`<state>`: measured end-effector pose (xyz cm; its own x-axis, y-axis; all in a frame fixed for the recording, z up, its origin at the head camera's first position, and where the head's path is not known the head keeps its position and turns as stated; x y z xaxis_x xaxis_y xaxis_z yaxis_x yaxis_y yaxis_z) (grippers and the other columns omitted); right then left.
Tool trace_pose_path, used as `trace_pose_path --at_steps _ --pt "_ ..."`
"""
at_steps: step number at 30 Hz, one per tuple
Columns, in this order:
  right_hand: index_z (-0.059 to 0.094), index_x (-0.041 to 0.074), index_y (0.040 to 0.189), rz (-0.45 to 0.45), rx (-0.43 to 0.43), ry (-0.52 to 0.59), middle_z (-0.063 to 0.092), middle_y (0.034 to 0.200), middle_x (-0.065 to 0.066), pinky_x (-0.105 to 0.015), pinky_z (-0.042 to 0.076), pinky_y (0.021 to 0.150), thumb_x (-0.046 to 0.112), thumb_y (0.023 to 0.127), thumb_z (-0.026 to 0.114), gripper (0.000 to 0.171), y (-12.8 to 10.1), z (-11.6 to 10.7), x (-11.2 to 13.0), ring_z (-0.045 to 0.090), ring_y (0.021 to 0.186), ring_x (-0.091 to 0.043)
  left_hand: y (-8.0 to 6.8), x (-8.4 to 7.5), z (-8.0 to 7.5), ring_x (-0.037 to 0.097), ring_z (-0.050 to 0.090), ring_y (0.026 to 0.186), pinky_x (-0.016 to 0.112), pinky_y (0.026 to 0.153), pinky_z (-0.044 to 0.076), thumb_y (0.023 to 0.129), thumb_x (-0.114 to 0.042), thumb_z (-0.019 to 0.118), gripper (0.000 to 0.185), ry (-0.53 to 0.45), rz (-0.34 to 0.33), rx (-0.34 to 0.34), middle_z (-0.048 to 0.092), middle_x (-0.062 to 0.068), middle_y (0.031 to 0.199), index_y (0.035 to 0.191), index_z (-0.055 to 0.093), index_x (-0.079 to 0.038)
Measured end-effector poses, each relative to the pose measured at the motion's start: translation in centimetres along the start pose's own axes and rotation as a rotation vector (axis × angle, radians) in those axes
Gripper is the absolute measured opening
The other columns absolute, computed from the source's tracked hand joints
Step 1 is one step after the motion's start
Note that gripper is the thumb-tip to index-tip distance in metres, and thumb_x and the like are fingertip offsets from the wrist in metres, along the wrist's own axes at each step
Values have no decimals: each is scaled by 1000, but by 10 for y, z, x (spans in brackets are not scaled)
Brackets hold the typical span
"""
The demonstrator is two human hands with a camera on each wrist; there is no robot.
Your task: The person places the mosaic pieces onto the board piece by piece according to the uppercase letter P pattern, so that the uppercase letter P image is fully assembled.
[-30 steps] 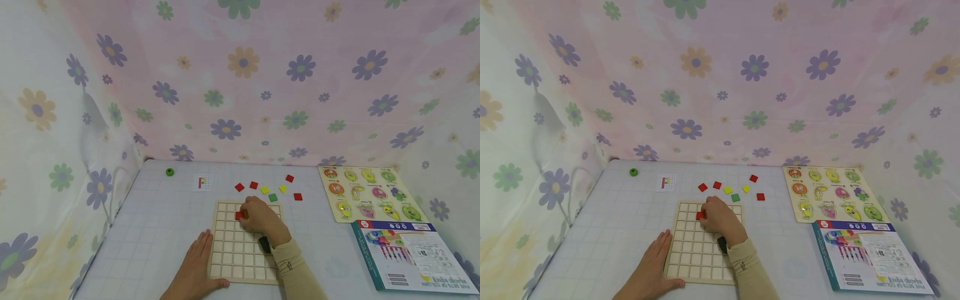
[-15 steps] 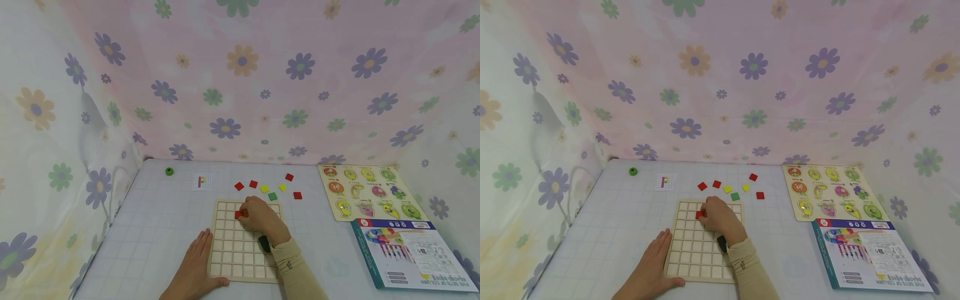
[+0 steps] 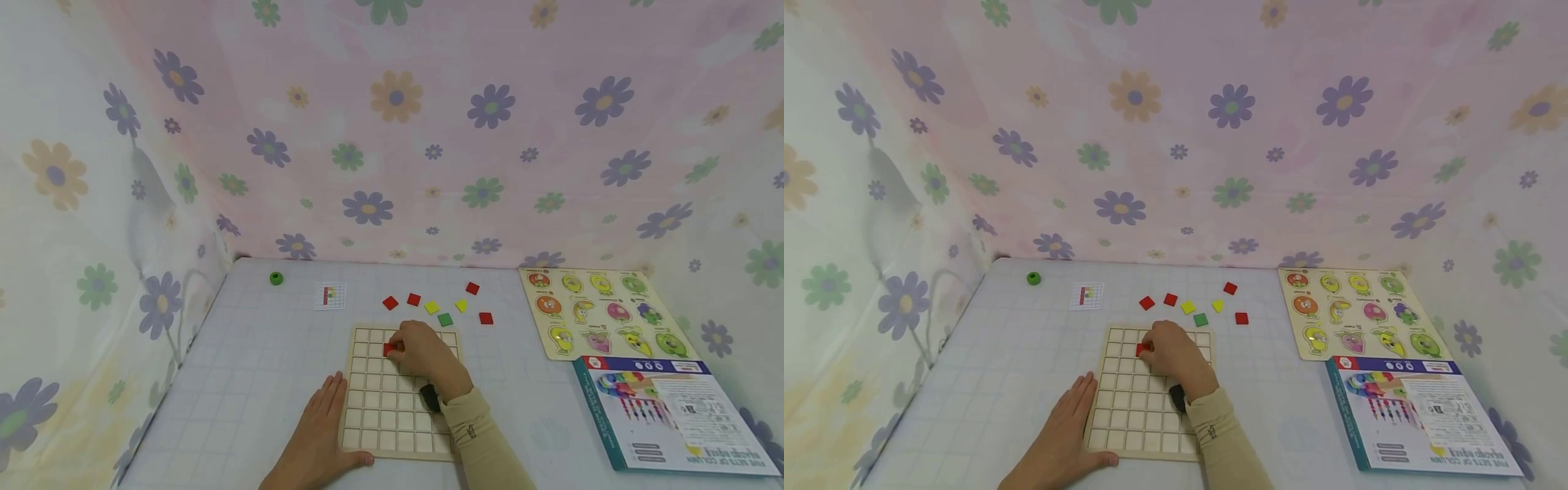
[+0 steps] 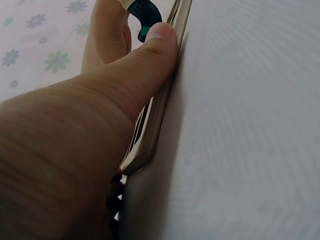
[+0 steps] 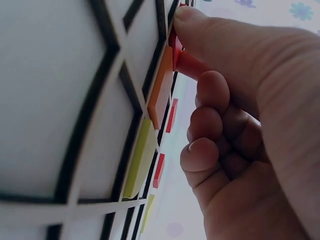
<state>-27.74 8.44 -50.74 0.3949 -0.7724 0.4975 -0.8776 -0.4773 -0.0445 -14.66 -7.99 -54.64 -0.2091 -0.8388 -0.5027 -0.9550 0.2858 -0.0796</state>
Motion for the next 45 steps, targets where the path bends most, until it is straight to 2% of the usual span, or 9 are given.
trace_pose_path --at_steps 10,16,31,45 --pt "82 13 100 24 9 38 63 86 5 -23 49 69 23 92 77 13 1 -2 -2 54 77 -9 4 0 0 41 21 156 62 122 29 63 -80 77 138 -29 -16 36 22 21 169 160 24 2" --pt "82 13 101 7 4 38 63 85 6 -21 48 68 23 91 78 15 0 1 -4 54 76 -7 2 2 2 39 19 157 60 124 26 63 -84 73 141 -44 -26 59 20 18 170 161 20 1" --pt "82 10 102 -14 -17 27 65 85 3 -22 49 67 21 90 79 16 -3 -3 1 55 76 -9 1 1 1 37 21 157 57 125 26 64 -82 75 139 -29 -14 37 22 18 169 161 22 1" --pt "82 13 100 -1 -10 22 63 84 5 -20 47 66 22 90 79 14 -1 0 -2 52 74 -6 1 1 0 39 21 157 60 124 27 64 -82 75 138 -29 -16 31 22 20 169 160 23 2"
Point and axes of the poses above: each hand's wrist, its own y-axis towards the middle knuckle, its own z-axis out of the palm, x = y × z, the point moved 8 cm from there along y, towards the middle knuckle
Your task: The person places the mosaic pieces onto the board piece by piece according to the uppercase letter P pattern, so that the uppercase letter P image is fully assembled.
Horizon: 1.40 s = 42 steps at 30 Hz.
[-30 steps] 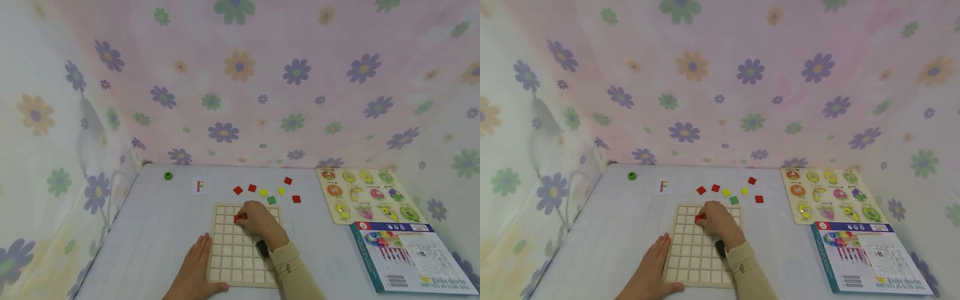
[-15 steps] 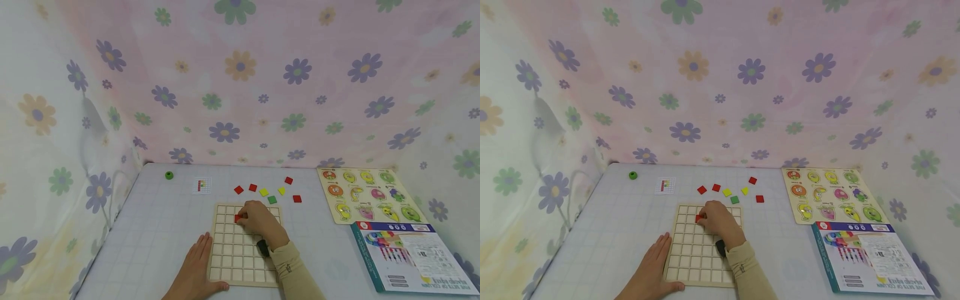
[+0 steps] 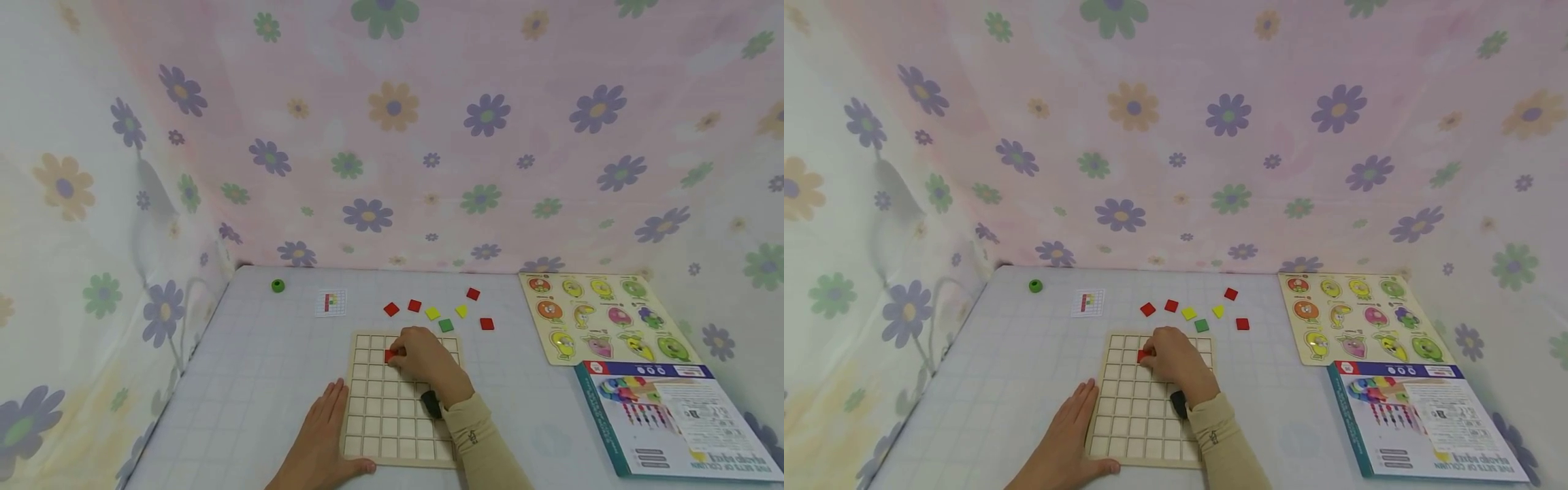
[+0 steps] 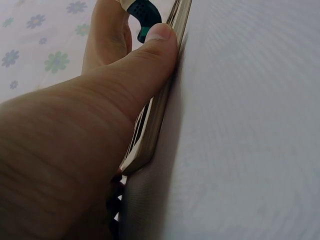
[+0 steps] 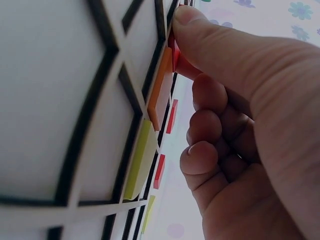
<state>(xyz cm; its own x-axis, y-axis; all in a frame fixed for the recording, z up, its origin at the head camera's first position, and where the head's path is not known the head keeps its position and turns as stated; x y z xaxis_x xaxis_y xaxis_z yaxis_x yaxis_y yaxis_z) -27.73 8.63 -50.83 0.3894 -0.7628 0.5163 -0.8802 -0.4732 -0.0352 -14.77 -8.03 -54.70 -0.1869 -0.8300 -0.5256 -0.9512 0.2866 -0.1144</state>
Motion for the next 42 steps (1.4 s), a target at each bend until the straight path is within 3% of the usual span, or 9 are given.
trace_pose_path --at_steps 27,35,42 --pt "82 14 100 -8 -1 19 61 81 6 -19 45 63 23 90 79 14 -2 2 0 50 72 -6 -2 -1 1 40 20 157 60 125 25 64 -81 76 139 -21 -14 44 21 20 169 160 22 2" --pt "79 9 115 -11 -78 102 57 77 8 -19 42 61 22 90 79 29 -10 -19 -6 47 69 -5 0 -1 3 38 20 157 58 125 25 63 -84 73 140 7 -17 38 20 18 170 161 20 0" --pt "76 10 120 34 -97 172 60 87 8 -22 48 68 19 89 79 32 -20 -37 -32 51 79 -8 0 -1 2 39 20 157 58 126 25 62 -81 77 140 11 -25 34 21 19 169 161 22 2"
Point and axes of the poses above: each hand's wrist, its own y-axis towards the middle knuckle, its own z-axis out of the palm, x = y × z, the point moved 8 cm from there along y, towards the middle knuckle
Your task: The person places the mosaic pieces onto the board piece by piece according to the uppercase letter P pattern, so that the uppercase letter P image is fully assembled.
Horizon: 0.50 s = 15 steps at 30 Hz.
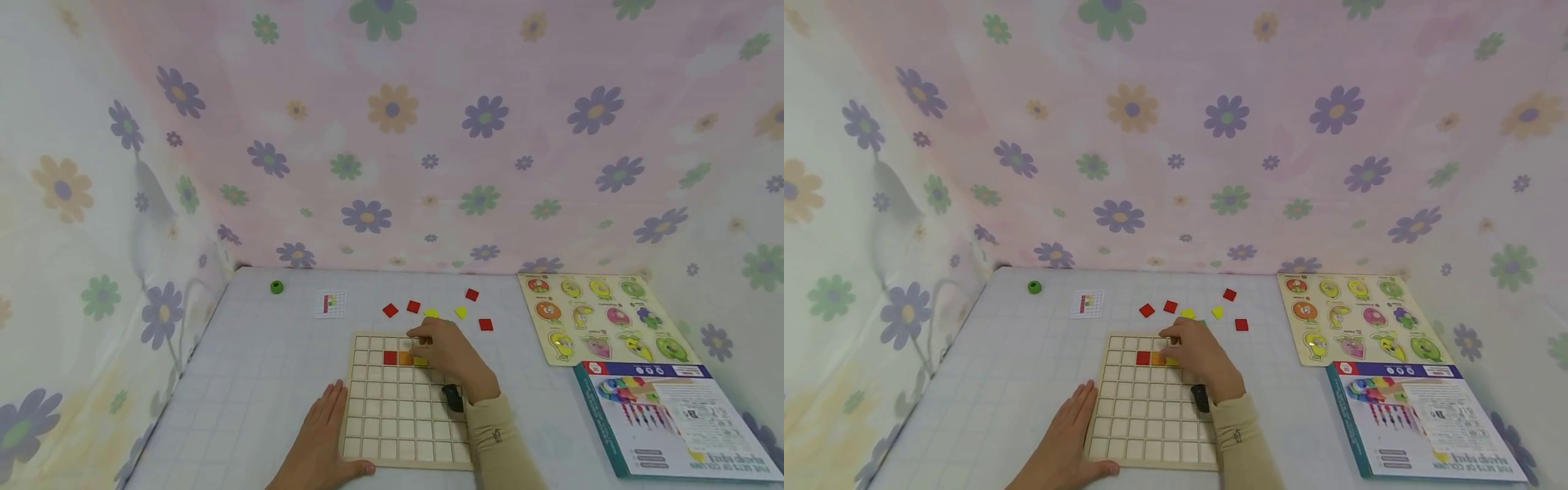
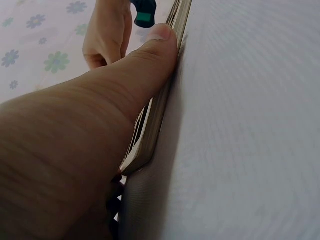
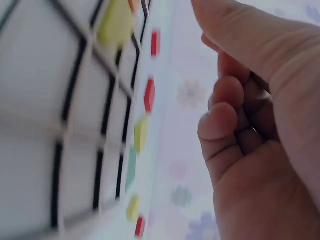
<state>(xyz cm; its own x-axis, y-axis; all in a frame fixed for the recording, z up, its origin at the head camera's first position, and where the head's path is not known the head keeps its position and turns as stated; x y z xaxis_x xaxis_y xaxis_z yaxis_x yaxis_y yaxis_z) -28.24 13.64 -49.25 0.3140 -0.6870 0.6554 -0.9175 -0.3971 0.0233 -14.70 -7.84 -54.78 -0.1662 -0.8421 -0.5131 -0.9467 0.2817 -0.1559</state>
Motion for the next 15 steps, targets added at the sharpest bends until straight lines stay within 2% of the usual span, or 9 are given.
trace_pose_path --at_steps 5,15 --pt "76 10 120 88 -45 29 60 88 6 -26 48 69 17 88 81 34 -10 -22 -29 52 80 -12 1 -1 0 39 20 157 58 126 25 63 -78 80 139 -15 5 -9 21 19 169 160 22 2" --pt "77 12 119 175 -163 -11 60 87 2 -25 43 67 21 84 84 36 -29 -61 -76 50 78 -15 0 1 -1 38 23 156 57 125 25 62 -78 79 139 -6 9 -22 25 20 168 160 24 3"
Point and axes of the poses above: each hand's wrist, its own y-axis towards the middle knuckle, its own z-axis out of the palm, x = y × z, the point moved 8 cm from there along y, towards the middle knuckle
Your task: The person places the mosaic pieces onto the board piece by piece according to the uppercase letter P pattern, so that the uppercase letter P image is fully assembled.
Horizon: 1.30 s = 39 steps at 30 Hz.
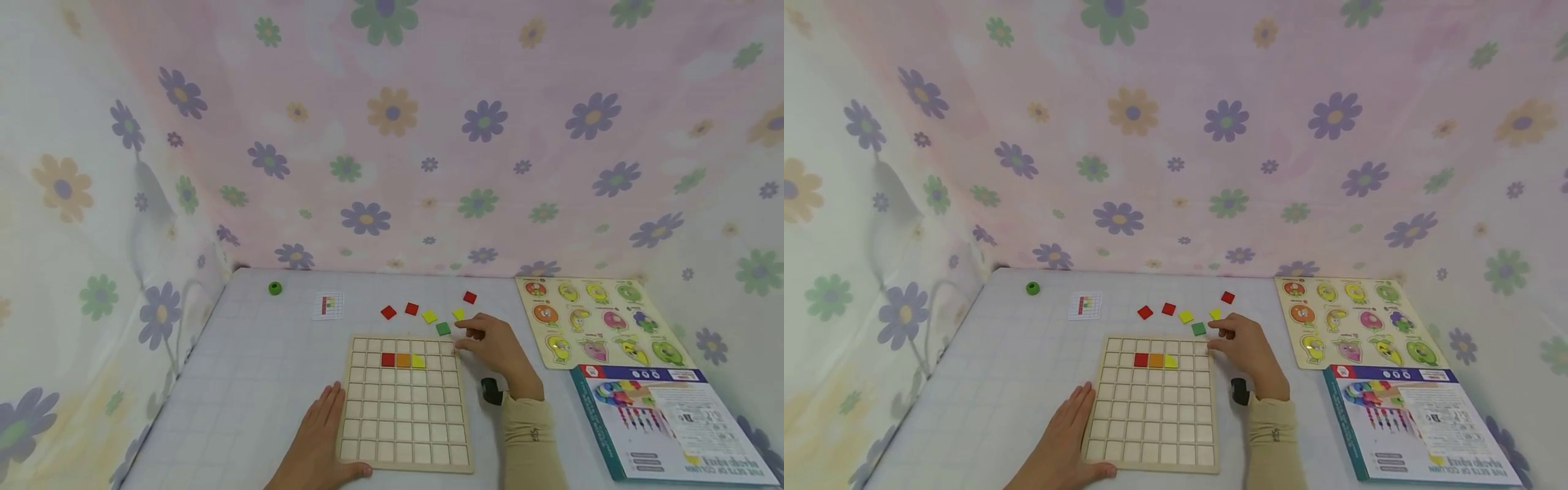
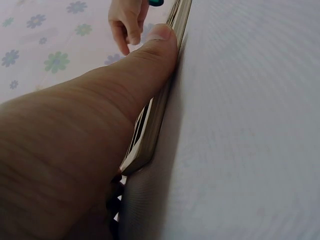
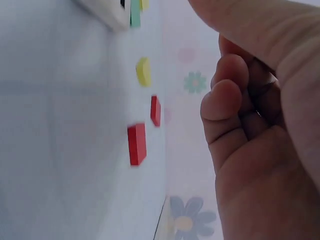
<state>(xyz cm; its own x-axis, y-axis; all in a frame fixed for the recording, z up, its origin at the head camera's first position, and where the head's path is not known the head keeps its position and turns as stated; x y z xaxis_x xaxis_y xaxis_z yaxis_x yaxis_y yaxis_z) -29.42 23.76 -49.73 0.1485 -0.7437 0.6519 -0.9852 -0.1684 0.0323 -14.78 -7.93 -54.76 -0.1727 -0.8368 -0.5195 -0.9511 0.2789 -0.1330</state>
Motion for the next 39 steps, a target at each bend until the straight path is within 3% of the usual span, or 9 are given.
trace_pose_path --at_steps 9,17,27,39 --pt "77 13 118 103 -67 -14 64 86 0 -25 44 66 20 86 82 33 -7 -21 -39 53 78 -15 -2 -1 0 39 21 156 58 125 25 63 -75 81 138 -3 -7 1 23 19 169 160 22 2" --pt "74 12 125 180 -62 -37 64 88 -1 -27 46 71 22 89 80 38 -15 -27 -63 54 80 -16 -3 0 1 39 21 157 58 126 24 63 -76 81 138 -16 -9 16 22 19 169 161 21 2" --pt "69 12 133 228 -71 -41 68 98 -5 -34 51 84 19 93 76 41 -10 -27 -70 58 92 -22 0 1 0 39 21 157 58 126 25 62 -78 80 138 7 -10 0 22 19 169 160 23 1" --pt "65 8 136 249 -8 -79 69 99 -5 -36 52 83 20 94 74 45 1 -23 -79 58 91 -22 1 1 2 39 20 157 59 125 25 62 -79 79 139 11 -18 14 21 19 169 161 22 1"
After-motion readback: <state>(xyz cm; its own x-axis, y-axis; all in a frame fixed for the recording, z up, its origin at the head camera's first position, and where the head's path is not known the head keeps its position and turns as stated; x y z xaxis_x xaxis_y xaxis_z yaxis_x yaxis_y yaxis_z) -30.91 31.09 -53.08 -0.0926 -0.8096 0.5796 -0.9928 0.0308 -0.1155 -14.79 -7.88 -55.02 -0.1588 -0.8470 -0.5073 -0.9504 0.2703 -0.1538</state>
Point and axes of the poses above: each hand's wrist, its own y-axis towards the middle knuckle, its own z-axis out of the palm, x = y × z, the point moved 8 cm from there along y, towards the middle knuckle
